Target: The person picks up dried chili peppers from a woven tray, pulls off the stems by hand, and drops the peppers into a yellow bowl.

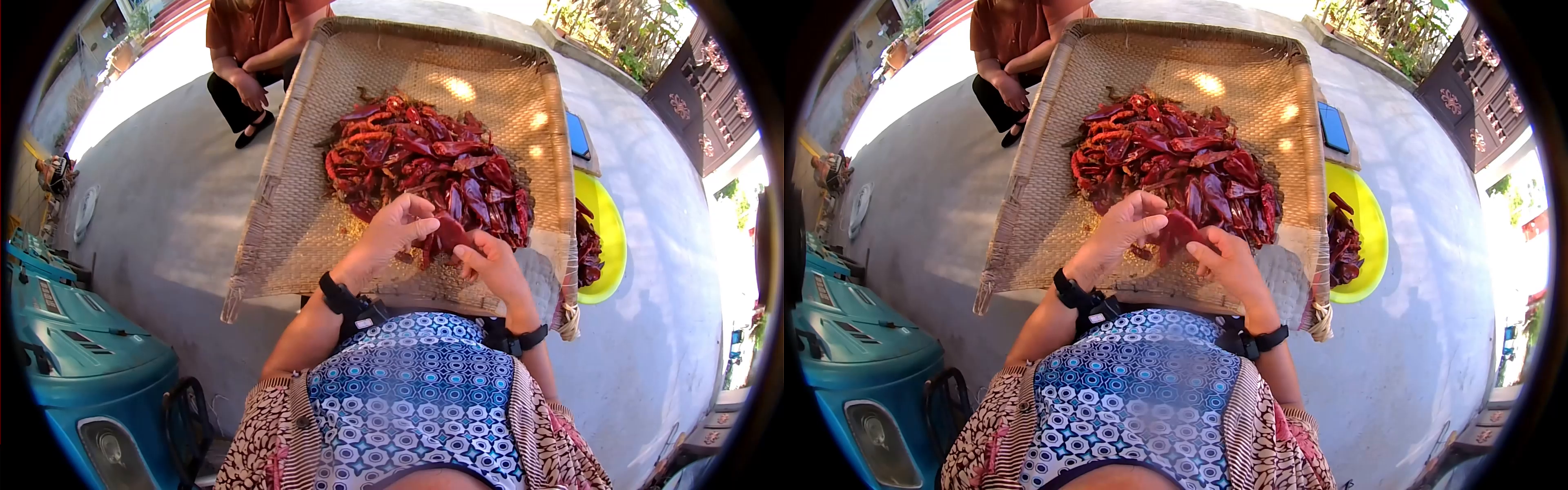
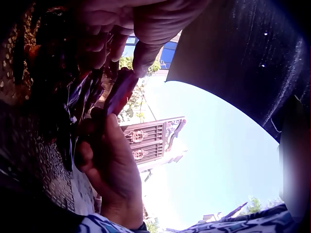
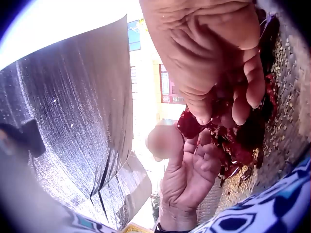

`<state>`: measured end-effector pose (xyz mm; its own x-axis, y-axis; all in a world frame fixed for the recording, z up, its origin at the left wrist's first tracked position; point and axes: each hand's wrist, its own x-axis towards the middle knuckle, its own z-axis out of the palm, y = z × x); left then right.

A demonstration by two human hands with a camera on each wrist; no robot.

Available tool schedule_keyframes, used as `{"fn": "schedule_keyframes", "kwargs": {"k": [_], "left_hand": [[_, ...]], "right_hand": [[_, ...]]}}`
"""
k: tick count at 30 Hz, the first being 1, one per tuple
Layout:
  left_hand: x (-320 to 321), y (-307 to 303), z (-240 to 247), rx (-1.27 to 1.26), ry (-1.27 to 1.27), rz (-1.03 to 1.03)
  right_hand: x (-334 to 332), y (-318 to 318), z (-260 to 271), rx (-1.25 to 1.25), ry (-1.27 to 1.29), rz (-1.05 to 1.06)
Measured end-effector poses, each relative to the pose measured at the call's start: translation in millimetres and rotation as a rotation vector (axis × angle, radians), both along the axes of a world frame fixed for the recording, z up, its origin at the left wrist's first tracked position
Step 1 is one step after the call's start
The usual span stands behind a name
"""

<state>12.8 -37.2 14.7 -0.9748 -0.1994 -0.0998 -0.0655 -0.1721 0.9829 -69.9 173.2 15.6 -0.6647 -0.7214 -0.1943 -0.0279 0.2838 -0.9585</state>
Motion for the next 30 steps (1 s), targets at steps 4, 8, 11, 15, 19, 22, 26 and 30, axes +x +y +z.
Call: {"fn": "schedule_keyframes", "kwargs": {"k": [4, 8, 11, 15, 19, 22, 26, 30], "left_hand": [[-3.1, -13.0, -16.1, -0.434, 0.024, 0.002], [6.5, 1.6, -8.5, -0.917, -0.039, 0.01], [9.4, 5.4, -9.7, -1.076, 0.011, 0.021], [5.8, -4.2, -3.8, -1.025, -0.068, 0.009], [12.5, -19.6, 8.8, -1.158, -0.124, 0.243], [16.7, -27.8, 9.4, -1.236, -0.102, 0.425], [15.4, -22.7, 6.4, -1.051, -0.135, 0.041], [14.5, -19.6, -15.2, -1.046, -0.065, -0.131]], "right_hand": [[-22.5, 26.5, -5.8, -0.294, -0.148, -0.373], [-52.8, 62.3, -7.6, -0.822, -0.378, -0.642], [-54.2, 67.4, -3.8, -0.893, -0.471, -0.639], [-33.0, 44.2, -4.5, -0.35, -0.154, -0.385], [-10.4, 4.9, -16.4, -0.059, 0.267, -0.107], [-2.4, -5.4, -3.5, 0.219, 0.614, -0.021], [0.4, -12.6, -5.0, 0.297, 0.689, 0.022], [1.0, -10.0, -8.7, 0.147, 0.467, -0.054]]}}
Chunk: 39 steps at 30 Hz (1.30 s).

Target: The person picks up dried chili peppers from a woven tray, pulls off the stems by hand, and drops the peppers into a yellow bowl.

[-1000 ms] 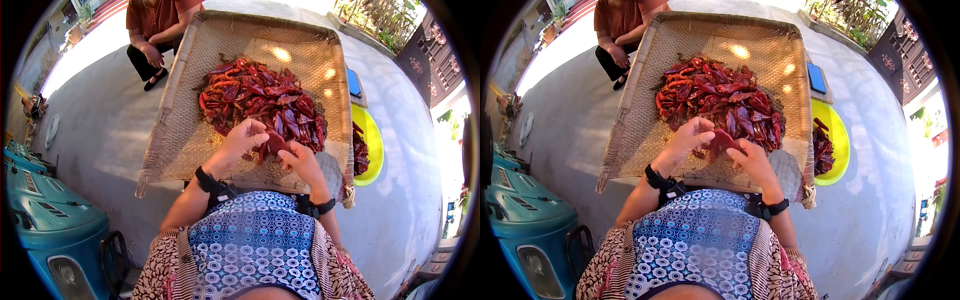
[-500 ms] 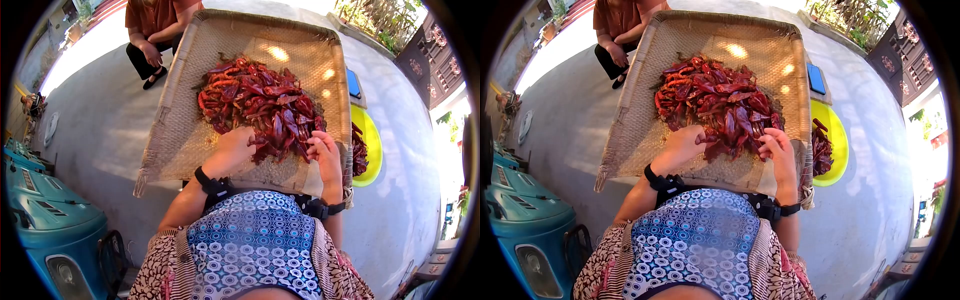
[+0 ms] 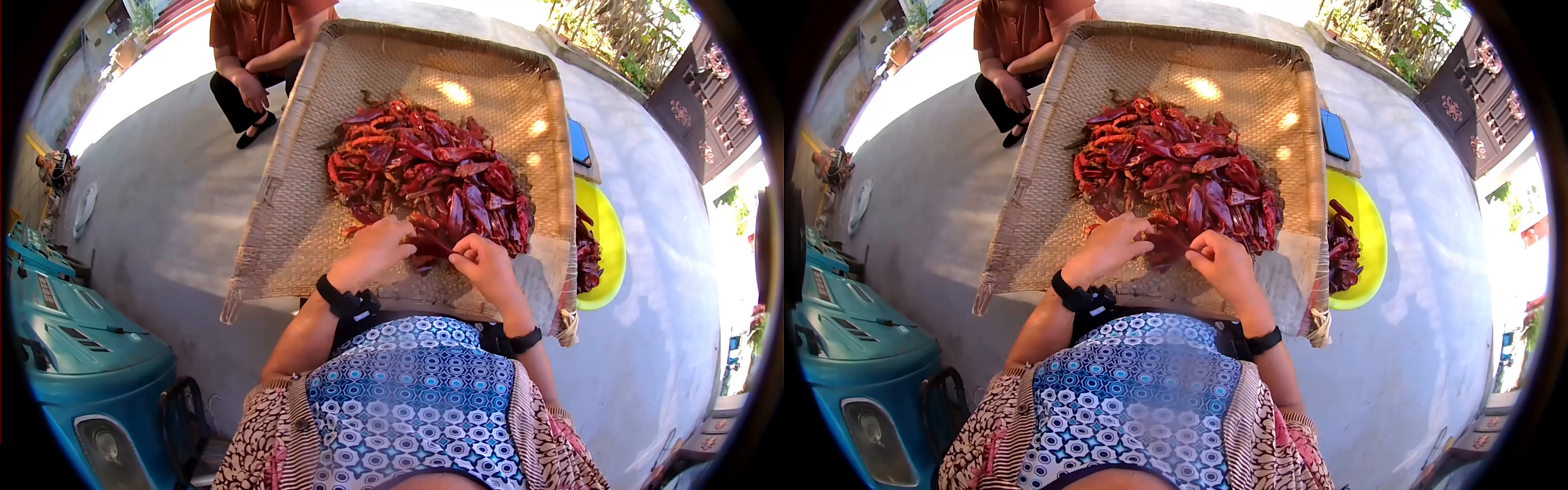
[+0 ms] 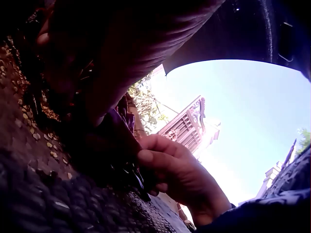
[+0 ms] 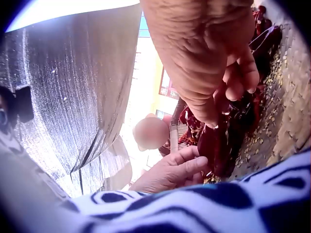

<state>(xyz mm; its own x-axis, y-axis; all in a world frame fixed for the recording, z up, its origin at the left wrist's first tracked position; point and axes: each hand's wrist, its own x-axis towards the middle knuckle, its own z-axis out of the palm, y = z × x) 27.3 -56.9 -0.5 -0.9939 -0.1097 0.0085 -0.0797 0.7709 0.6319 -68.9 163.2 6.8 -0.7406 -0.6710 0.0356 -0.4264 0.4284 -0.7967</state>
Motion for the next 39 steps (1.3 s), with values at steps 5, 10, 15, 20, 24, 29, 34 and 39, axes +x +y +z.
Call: {"fn": "schedule_keyframes", "kwargs": {"k": [5, 10, 15, 20, 24, 29, 34, 39], "left_hand": [[-6.7, -9.1, 1.5, 0.298, -0.043, -0.164], [-6.1, 0.3, 10.4, 0.484, -0.097, -0.173], [-8.0, 16.2, 17.7, 0.398, -0.037, -0.168], [-15.8, 29.8, -2.3, 0.328, -0.017, -0.273], [-22.1, 28.3, -13.1, 0.384, 0.01, -0.265], [-19.8, 21.8, -12.9, 0.442, 0.037, -0.276], [-11.1, 5.5, 9.1, 0.385, 0.081, -0.427], [-5.0, 0.6, 21.2, 0.332, 0.106, -0.43]], "right_hand": [[-0.8, 6.7, -7.3, -0.134, -0.186, -0.038], [-8.5, 19.3, -9.1, -0.244, -0.394, -0.081], [-34.2, 58.1, -6.9, -0.588, -0.444, -0.337], [-59.8, 94.8, -11.0, -1.331, -0.783, -0.612], [-59.9, 94.3, -24.1, -1.238, -0.843, -0.544], [-28.1, 48.4, -9.7, -0.702, -0.513, -0.325], [-11.8, 16.1, 15.3, -0.512, -0.337, -0.136], [-12.8, 11.5, 3.7, -0.397, -0.344, 0.0]]}}
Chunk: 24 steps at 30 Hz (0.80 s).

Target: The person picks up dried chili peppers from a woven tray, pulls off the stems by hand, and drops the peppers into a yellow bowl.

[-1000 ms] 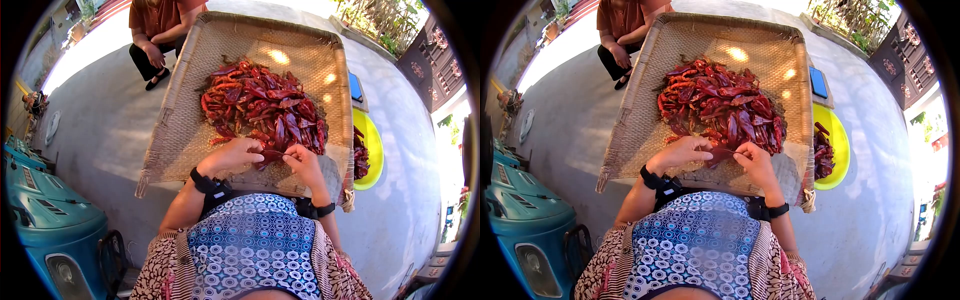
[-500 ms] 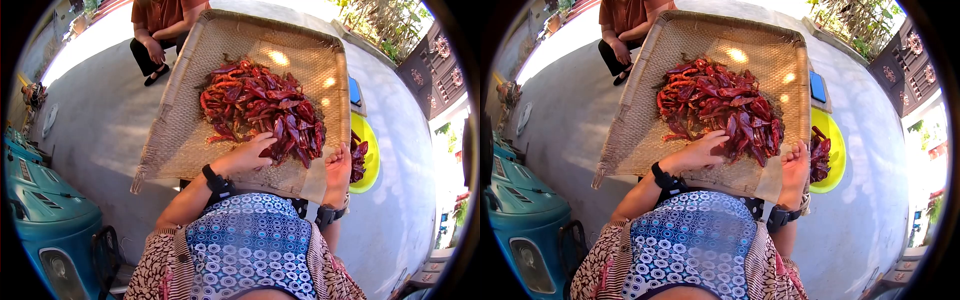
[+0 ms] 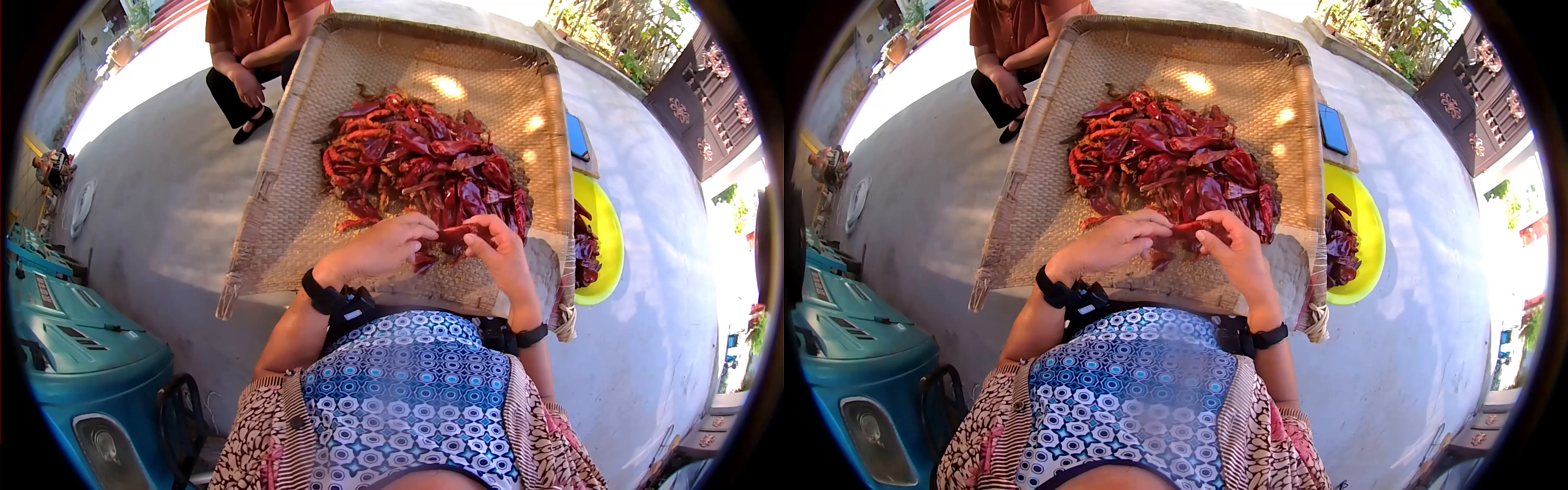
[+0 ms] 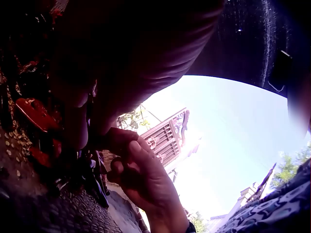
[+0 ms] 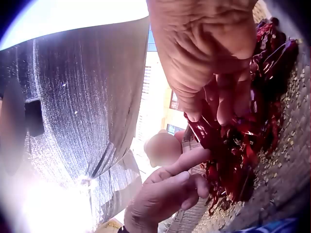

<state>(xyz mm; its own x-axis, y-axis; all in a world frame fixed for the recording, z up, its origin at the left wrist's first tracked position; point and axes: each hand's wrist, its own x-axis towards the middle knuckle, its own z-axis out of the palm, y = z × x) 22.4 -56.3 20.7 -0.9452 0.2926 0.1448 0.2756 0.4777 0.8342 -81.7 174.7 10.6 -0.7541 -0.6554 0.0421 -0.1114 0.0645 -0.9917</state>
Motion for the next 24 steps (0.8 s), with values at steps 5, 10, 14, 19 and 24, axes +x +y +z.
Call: {"fn": "schedule_keyframes", "kwargs": {"k": [5, 10, 14, 19, 24], "left_hand": [[1.8, -2.1, 1.9, -0.063, -0.082, 0.281], [8.9, -5.2, -12.6, -0.238, -0.126, 0.292], [10.9, -3.1, -13.4, -0.301, -0.135, 0.298], [5.8, -3.6, -18.3, -0.27, -0.033, 0.384], [2.6, 6.7, -3.7, -0.122, 0.06, 0.535]], "right_hand": [[2.5, 5.0, -1.9, -0.043, -0.079, -0.145], [-18.6, 42.1, 1.8, -0.361, -0.215, -0.468], [-49.5, 91.1, -14.7, -0.835, -0.437, -0.587], [-57.1, 107.2, -16.1, -1.054, -0.743, -0.508], [-16.4, 45.5, -9.3, -0.439, -0.396, -0.253]]}}
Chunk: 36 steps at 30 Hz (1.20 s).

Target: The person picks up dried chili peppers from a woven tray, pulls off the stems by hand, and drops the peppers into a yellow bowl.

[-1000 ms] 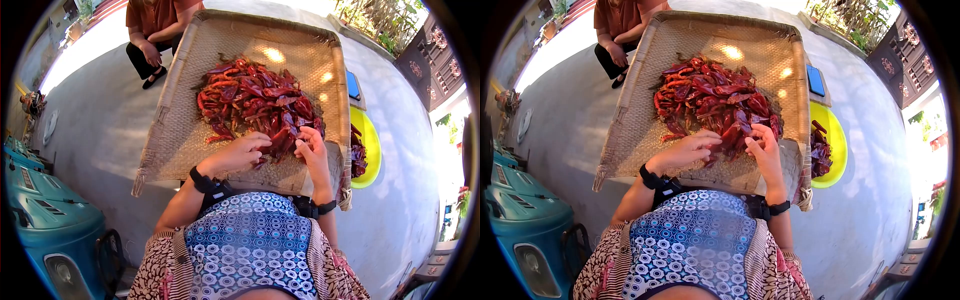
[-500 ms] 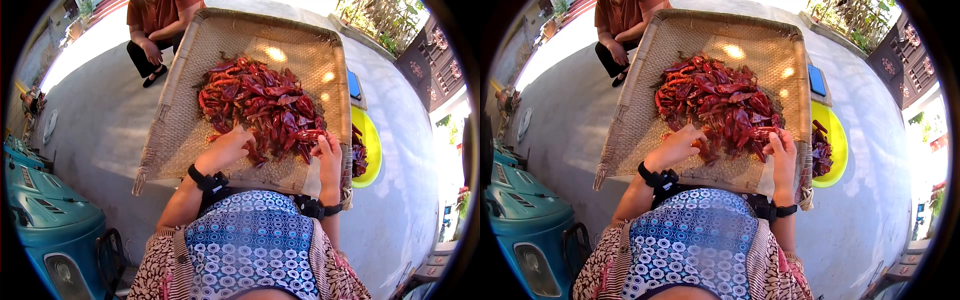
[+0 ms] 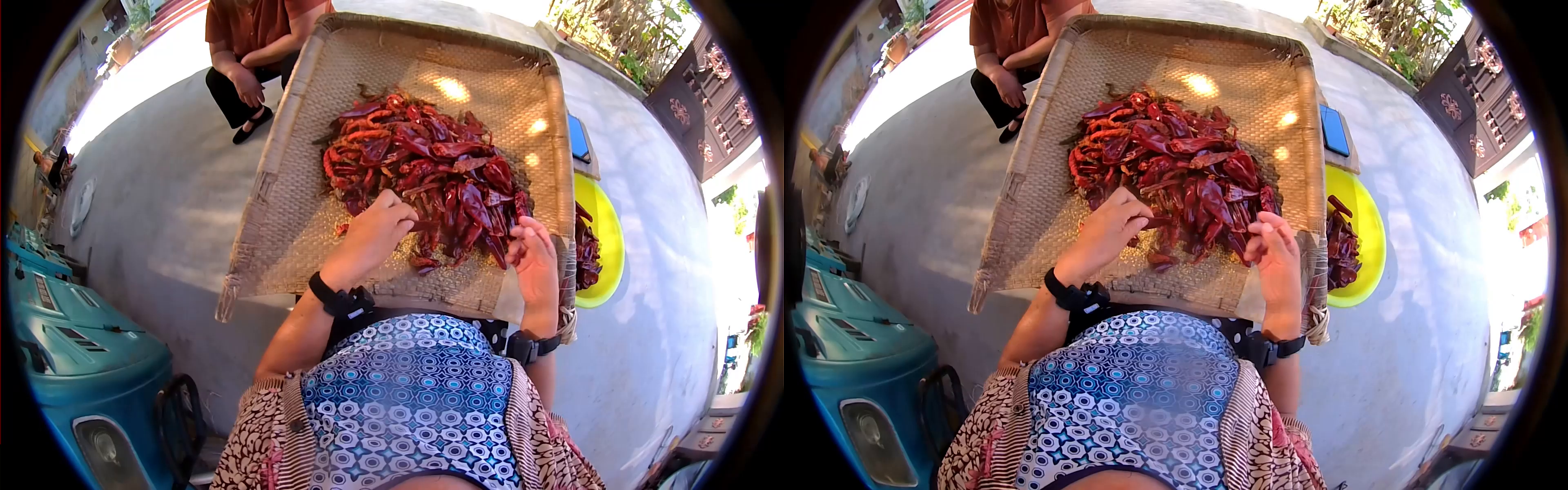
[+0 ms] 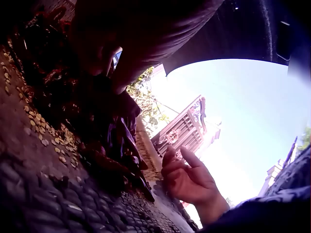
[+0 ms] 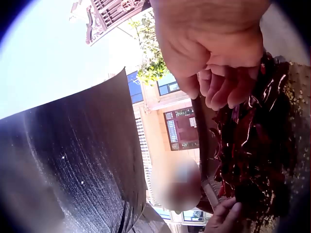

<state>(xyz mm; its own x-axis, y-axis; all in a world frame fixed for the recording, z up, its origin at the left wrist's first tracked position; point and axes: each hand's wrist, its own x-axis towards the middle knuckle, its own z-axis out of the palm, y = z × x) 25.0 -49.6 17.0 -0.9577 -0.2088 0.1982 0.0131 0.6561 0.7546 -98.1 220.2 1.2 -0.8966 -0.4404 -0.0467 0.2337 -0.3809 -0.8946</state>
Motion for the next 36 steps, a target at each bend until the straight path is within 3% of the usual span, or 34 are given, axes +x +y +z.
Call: {"fn": "schedule_keyframes", "kwargs": {"k": [3, 6, 10, 13, 16, 18, 20, 22, 25, 26, 29, 36], "left_hand": [[-4.9, 1.6, 1.9, 0.312, 0.029, -0.148], [-4.5, 13.4, 5.5, 0.52, -0.076, -0.173], [-3.6, 18.1, 4.1, 0.791, -0.232, -0.207], [-2.5, 11.4, -3.5, 0.619, -0.193, -0.227], [-1.3, -5.6, -13.7, 0.337, -0.134, -0.053], [0.5, -25.7, -23.8, 0.122, 0.006, 0.171], [6.4, -30.6, -8.7, -0.33, -0.149, 0.498], [5.3, -43.3, -12.1, -0.322, -0.292, 0.536], [3.7, -51.7, -21.0, -0.28, -0.386, 0.511], [2.9, -51.5, -23.8, -0.265, -0.365, 0.498], [2.8, -51.8, -22.7, -0.182, -0.329, 0.444], [10.4, -56.5, -33.8, -0.225, -0.196, 0.353]], "right_hand": [[22.2, -36.3, 23.5, 0.338, 0.118, 0.304], [36.8, -62.5, 15.4, 0.464, 0.354, 0.409], [32.5, -63.9, 0.6, 0.479, 0.228, 0.49], [33.2, -57.8, 1.3, 0.502, 0.301, 0.508], [27.8, -43.5, 7.4, 0.532, 0.2, 0.369], [14.8, -28.1, 7.4, 0.435, 0.161, 0.175], [1.6, -11.0, 6.9, 0.266, 0.084, -0.036], [-22.1, 14.1, -7.3, -0.036, -0.056, -0.234], [-33.3, 33.6, -0.8, -0.456, -0.198, -0.336], [-30.7, 34.1, 7.5, -0.467, -0.31, -0.328], [-34.3, 40.6, -15.6, -0.453, -0.26, -0.092], [3.1, -6.0, 2.8, 0.088, -0.032, 0.008]]}}
